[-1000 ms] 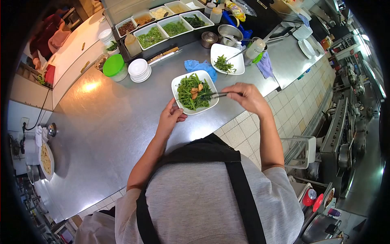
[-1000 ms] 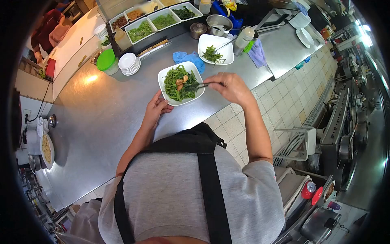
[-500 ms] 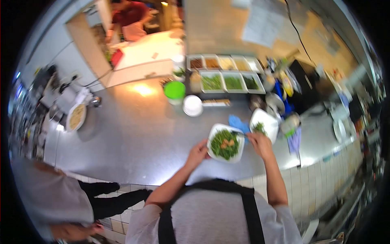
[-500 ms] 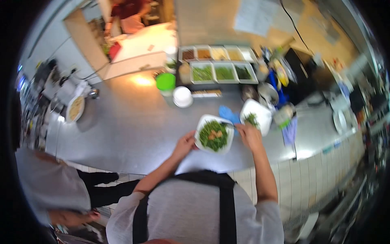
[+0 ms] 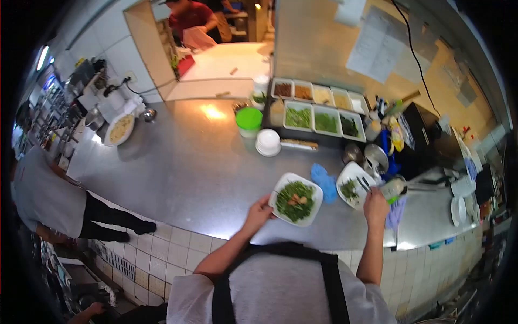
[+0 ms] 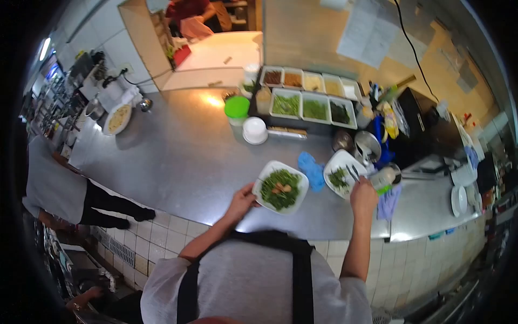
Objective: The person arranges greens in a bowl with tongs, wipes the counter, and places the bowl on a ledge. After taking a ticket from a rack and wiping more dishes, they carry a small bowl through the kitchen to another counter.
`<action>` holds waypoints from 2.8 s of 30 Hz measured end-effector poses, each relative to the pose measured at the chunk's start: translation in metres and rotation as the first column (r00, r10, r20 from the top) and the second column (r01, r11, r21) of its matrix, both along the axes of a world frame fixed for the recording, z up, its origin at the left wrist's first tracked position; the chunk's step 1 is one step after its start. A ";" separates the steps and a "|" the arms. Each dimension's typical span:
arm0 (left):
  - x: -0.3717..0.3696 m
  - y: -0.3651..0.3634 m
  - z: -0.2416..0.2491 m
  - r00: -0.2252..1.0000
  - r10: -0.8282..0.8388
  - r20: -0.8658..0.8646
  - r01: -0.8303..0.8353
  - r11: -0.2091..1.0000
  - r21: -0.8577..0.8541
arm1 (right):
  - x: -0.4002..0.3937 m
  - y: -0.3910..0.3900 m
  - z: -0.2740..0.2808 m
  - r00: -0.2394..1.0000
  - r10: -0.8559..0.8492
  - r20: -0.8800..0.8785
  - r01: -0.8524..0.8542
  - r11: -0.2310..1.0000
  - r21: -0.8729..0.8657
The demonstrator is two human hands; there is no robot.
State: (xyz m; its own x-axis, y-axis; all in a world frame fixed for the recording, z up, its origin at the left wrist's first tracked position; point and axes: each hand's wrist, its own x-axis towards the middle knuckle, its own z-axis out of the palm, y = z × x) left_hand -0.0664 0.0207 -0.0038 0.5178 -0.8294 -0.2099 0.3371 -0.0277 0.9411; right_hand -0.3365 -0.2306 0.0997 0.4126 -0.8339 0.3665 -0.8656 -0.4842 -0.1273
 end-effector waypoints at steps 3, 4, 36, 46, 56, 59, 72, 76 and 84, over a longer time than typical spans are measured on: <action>0.005 0.016 0.001 0.999 0.050 -0.013 -0.050 0.998 0.027 | -0.006 -0.025 -0.039 0.990 0.069 -0.124 -0.064 0.997 0.049; 0.007 0.020 0.001 0.995 0.095 -0.008 -0.095 0.995 0.029 | -0.003 -0.026 -0.042 0.993 0.088 -0.073 -0.087 0.996 0.011; 0.080 0.003 0.055 0.285 -0.074 0.956 -0.256 0.955 0.150 | 0.185 0.045 -0.008 0.776 0.538 0.329 -0.614 0.765 0.196; 0.056 0.006 0.108 0.525 0.267 0.808 -0.197 0.962 -0.190 | 0.175 0.041 -0.010 0.870 0.327 0.369 -0.468 0.783 0.410; 0.044 0.021 0.083 0.282 0.045 0.958 0.053 0.997 -0.062 | 0.160 0.021 -0.021 0.857 0.150 0.493 -0.437 0.717 0.543; 0.054 0.045 0.071 0.412 0.069 0.909 -0.140 0.990 -0.011 | 0.166 0.011 -0.022 0.661 0.071 0.747 -0.595 0.655 0.465; 0.097 0.024 0.019 0.937 -0.194 0.290 0.103 0.948 0.303 | 0.265 0.051 -0.030 0.348 0.839 0.418 -0.922 0.226 0.314; 0.113 0.014 0.029 0.867 -0.262 0.425 0.109 0.930 0.351 | 0.291 0.064 -0.032 0.345 0.853 0.390 -0.885 0.157 0.439; 0.106 0.009 0.041 0.801 -0.198 0.565 -0.011 0.939 0.343 | 0.300 0.088 -0.028 0.458 0.879 0.130 -0.814 0.356 0.460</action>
State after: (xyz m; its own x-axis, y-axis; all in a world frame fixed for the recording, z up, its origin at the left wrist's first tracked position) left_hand 0.0400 0.0299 0.0374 0.5492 -0.8222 -0.1495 -0.2931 -0.3570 0.8869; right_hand -0.0361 -0.1421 0.0719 0.9987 -0.0499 -0.0079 -0.0482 -0.8934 -0.4467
